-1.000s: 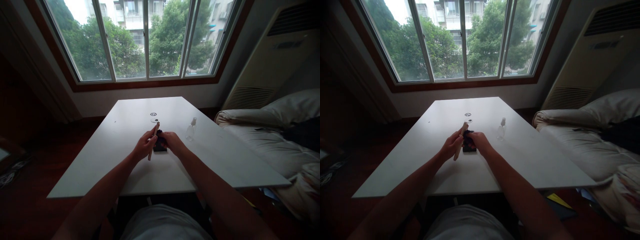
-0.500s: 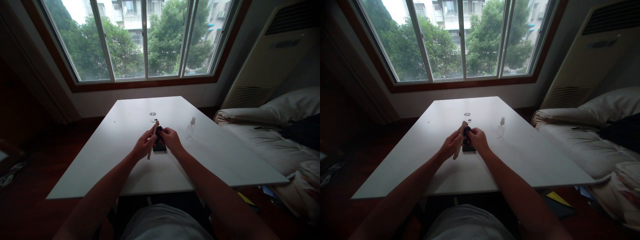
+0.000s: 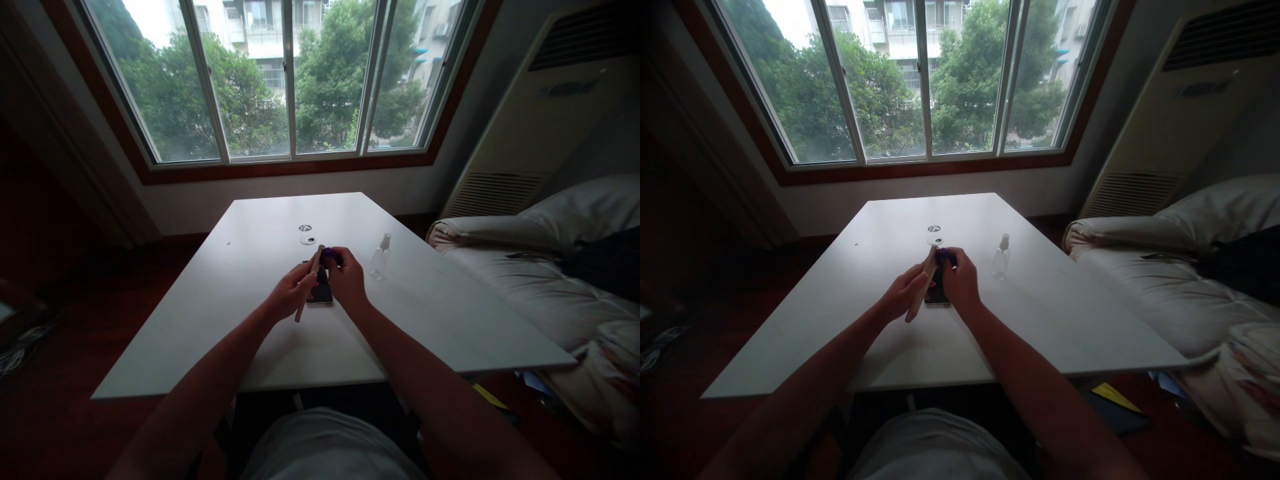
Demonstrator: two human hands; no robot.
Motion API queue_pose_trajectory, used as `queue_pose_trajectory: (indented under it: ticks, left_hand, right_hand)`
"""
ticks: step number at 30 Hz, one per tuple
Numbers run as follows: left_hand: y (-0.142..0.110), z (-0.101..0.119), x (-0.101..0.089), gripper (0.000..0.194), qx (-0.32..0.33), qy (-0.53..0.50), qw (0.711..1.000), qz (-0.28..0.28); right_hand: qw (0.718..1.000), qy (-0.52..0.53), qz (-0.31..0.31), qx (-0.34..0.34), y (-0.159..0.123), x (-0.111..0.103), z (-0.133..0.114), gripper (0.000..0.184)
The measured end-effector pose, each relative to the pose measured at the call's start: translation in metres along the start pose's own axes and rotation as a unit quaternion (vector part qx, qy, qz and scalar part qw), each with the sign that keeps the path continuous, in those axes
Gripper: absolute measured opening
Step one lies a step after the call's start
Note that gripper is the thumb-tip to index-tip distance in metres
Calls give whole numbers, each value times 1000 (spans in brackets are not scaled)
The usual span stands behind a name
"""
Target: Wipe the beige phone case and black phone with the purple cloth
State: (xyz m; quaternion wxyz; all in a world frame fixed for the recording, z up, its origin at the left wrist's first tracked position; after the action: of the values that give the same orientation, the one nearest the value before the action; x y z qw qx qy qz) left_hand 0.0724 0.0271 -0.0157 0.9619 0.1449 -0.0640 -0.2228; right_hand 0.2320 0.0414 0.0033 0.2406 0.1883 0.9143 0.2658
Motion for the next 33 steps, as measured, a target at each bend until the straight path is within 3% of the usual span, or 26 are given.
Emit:
queue_pose_trajectory:
  ticks: [7, 11, 17, 21, 25, 33]
  left_hand:
    - [-2, 3, 1, 58, -23, 36, 999, -4]
    - [-1, 5, -1, 52, 10, 53, 999, -4]
    - [1, 11, -4, 52, 73, 84, 994, -19]
    - [0, 12, -5, 58, 102, 97, 990, -31]
    - [0, 9, -7, 60, 118, 114, 986, -39]
    - [2, 5, -12, 64, 150, 132, 979, -43]
  right_hand:
    - [999, 29, 12, -23, -6, -5, -8, 25]
    - [992, 124, -30, 17, -4, 2, -6, 28]
    - [933, 308, -155, 105, 0, 16, -10, 32]
    - [884, 372, -237, 154, 0, 18, -11, 34]
    - [844, 416, -297, 163, 0, 17, -13, 30]
    - [815, 442, -333, 173, -2, 20, -12, 22]
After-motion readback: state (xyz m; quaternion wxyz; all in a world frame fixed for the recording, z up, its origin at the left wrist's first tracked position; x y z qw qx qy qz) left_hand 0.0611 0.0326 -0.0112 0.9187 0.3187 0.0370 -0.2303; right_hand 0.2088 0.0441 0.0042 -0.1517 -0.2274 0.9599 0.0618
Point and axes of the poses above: each hand's wrist, its own y-axis towards the middle knuckle, its own x-axis out of the palm, z = x × y, the point moved 5 cm from there along y, towards the middle knuckle, and after that the axes turned 12 degrees about -y, right-handed, at the moved point
